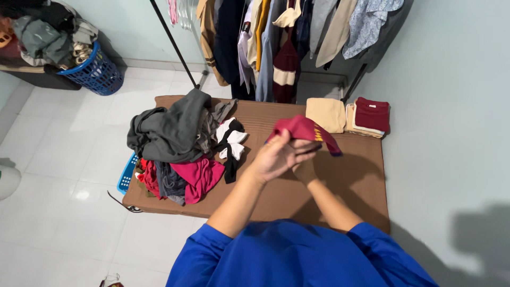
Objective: The person folds a red and blue soccer jersey and a white and black Nike shirt on a brown table. They smooth each garment, fold sleeves and sides, then stack the folded items on the right side of the table.
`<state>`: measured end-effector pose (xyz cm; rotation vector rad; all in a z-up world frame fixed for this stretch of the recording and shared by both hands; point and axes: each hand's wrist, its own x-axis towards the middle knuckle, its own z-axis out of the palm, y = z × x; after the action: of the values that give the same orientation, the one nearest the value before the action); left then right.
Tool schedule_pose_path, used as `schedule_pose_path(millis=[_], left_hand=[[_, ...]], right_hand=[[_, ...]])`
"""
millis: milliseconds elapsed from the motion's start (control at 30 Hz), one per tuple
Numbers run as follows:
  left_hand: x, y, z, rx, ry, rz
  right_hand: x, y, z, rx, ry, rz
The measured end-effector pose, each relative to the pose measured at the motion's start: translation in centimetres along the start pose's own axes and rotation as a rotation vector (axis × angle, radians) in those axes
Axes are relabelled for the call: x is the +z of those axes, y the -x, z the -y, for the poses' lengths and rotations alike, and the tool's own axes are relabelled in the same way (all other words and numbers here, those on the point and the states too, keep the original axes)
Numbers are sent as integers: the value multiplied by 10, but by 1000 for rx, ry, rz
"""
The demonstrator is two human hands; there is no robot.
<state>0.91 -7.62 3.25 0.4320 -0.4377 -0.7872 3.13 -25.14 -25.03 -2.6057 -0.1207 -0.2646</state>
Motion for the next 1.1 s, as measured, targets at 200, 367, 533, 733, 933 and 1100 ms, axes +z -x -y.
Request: schedule_pose_path(millis=[200,367,533,733,933,1100], left_hand=[[-25,34,-83,317,-127,-185],[-68,38,-134,492,-276,-634],[-93,16,-156,463,-269,-680],[-109,26,-157,636,-199,-566],[-153,108,-102,587,-332,-843],[-206,172,-34,331,-346,-1156]], right_hand=[[-42,18,-41,361,-589,43],[-105,20,-86,358,-416,-292],[-204,-9,-99,335,-357,-635],[-276,-8,-79,236,-1208,-899],[-221,80,-104,127,-1307,-712],[-151,151,-104,313,-662,-298]])
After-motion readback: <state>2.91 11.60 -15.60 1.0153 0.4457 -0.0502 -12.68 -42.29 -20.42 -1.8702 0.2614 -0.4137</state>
